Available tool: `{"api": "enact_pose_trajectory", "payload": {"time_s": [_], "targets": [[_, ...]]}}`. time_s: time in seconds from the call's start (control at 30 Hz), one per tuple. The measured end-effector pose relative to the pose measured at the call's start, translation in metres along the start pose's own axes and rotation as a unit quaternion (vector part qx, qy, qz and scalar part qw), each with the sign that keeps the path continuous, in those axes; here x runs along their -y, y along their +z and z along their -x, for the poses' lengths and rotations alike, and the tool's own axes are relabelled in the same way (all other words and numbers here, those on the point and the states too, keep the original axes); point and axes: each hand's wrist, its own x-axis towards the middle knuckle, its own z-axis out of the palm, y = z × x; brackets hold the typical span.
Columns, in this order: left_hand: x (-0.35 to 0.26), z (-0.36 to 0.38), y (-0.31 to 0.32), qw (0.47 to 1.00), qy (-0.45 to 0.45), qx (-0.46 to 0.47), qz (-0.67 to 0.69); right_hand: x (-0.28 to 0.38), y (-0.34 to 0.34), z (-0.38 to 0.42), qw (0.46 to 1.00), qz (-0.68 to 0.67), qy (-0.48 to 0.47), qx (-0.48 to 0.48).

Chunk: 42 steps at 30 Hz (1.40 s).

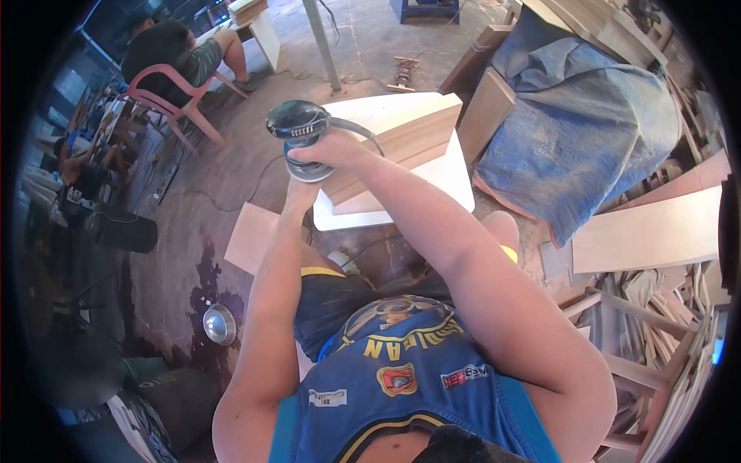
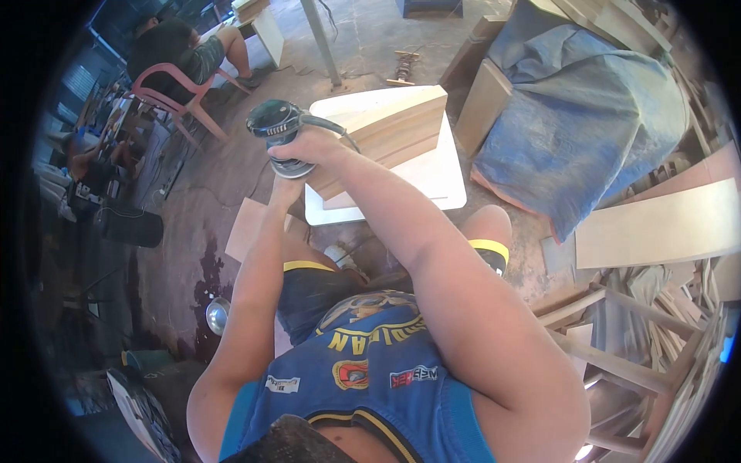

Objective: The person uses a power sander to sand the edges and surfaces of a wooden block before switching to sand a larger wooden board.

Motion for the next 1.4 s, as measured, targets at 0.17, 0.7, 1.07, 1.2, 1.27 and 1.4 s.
{"api": "enact_pose_trajectory", "payload": {"time_s": [0.17, 0.7, 1.07, 1.2, 1.27, 1.4], "targets": [[0.003, 0.002, -0.003, 0.998, -0.041, 0.005, -0.039, -0.003, -0.013, 0.007, 0.999, 0.019, 0.017, -0.022], [0.011, -0.001, 0.005, 0.999, 0.011, -0.029, 0.038, -0.063, -0.155, 0.039, 0.970, 0.103, 0.133, -0.177], [0.015, 0.002, 0.008, 0.996, 0.011, -0.023, 0.084, -0.088, -0.211, 0.048, 0.958, 0.012, 0.059, -0.279], [0.010, 0.000, 0.008, 0.997, -0.005, -0.005, 0.080, -0.095, -0.217, 0.043, 0.956, 0.036, 0.065, -0.285], [0.007, 0.002, 0.006, 0.998, -0.003, -0.011, 0.067, -0.098, -0.213, 0.041, 0.954, 0.038, 0.047, -0.292], [0.001, 0.002, 0.005, 0.995, -0.007, -0.001, 0.100, -0.085, -0.199, 0.042, 0.963, 0.070, 0.073, -0.249]]}}
